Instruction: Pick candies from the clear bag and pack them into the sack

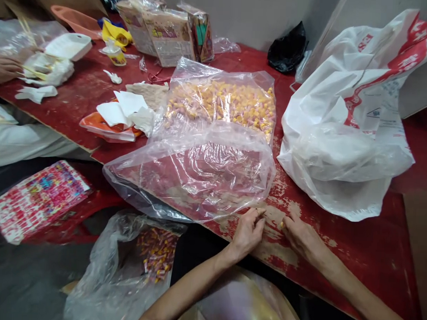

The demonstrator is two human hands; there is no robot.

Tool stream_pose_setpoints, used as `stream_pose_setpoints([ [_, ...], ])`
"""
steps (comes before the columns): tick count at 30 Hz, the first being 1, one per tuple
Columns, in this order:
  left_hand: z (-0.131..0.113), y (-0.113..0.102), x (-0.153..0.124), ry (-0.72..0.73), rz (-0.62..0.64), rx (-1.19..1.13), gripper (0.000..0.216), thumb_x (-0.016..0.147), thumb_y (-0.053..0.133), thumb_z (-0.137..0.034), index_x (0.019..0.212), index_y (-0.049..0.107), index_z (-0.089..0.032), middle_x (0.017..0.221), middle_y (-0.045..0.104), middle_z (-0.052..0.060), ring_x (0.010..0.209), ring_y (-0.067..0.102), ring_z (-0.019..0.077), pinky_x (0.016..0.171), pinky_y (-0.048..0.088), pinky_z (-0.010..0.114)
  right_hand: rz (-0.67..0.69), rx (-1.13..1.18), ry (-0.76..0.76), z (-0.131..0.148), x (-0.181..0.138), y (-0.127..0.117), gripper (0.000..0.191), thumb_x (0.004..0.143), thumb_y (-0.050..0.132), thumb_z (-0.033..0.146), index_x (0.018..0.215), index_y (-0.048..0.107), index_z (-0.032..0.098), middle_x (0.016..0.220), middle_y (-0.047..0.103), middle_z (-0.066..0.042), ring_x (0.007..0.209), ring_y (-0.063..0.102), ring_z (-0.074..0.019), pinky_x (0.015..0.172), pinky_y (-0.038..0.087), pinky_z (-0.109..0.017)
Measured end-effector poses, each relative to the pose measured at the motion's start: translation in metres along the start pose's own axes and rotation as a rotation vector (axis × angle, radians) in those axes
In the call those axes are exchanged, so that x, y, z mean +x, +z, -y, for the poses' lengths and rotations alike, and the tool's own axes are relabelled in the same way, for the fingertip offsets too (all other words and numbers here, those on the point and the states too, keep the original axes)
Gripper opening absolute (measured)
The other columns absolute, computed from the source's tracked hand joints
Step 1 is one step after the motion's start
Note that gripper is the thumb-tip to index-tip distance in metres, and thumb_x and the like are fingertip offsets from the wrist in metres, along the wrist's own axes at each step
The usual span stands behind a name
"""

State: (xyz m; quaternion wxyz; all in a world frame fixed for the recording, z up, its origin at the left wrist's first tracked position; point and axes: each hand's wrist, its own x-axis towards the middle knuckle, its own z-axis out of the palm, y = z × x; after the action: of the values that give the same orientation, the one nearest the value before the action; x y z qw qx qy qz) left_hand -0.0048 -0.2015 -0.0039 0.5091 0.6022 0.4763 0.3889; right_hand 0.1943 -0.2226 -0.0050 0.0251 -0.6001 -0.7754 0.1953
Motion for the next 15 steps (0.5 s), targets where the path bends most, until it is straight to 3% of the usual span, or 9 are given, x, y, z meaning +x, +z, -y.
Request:
stream_pose_setpoints([
  [2, 0.002, 0.001, 0.002, -0.035, -0.013, -0.053, 0.028, 0.082, 0.048, -0.014, 0.101, 0.068, -0.018, 0.089, 0.067, 0.006, 0.084, 0.062, 0.0197, 0.082, 0.049, 0.033, -0.015, 0.000, 0.009, 0.001, 0.001, 0.003, 0.011, 0.088, 0.042, 0.019, 0.082, 0.050, 0.019, 0.085, 0.045, -0.004, 0.051, 0.036, -0.0080, 0.049, 0.022, -0.024],
  [7, 0.003, 0.003, 0.004, -0.006, 0.023, -0.112, 0.029, 0.085, 0.047, -0.019, 0.108, 0.064, -0.018, 0.098, 0.065, 0.008, 0.093, 0.060, 0.0204, 0.088, 0.046, 0.034, -0.048, 0.028, -0.008, 0.008, 0.002, -0.010, 0.011, 0.088, 0.040, 0.016, 0.086, 0.051, 0.018, 0.090, 0.048, -0.006, 0.058, 0.041, -0.0110, 0.053, 0.028, -0.025],
  [11, 0.003, -0.009, -0.001, 0.012, 0.087, -0.096, 0.032, 0.088, 0.047, -0.029, 0.116, 0.060, -0.018, 0.109, 0.062, 0.010, 0.101, 0.058, 0.0221, 0.093, 0.043, 0.036, -0.172, 0.353, -0.074, 0.039, 0.004, -0.015, 0.016, 0.095, 0.038, 0.027, 0.091, 0.052, 0.018, 0.087, 0.053, -0.005, 0.077, 0.052, -0.0152, 0.068, 0.041, -0.027],
  [15, -0.002, -0.029, -0.011, -0.237, 0.291, -0.302, 0.041, 0.086, 0.051, -0.049, 0.110, 0.059, -0.016, 0.075, 0.062, 0.004, 0.064, 0.058, 0.0167, 0.063, 0.047, 0.028, -0.304, 0.616, -0.172, 0.077, 0.005, -0.010, 0.018, 0.097, 0.037, 0.028, 0.104, 0.051, 0.020, 0.100, 0.056, -0.006, 0.092, 0.054, -0.0143, 0.082, 0.046, -0.028],
])
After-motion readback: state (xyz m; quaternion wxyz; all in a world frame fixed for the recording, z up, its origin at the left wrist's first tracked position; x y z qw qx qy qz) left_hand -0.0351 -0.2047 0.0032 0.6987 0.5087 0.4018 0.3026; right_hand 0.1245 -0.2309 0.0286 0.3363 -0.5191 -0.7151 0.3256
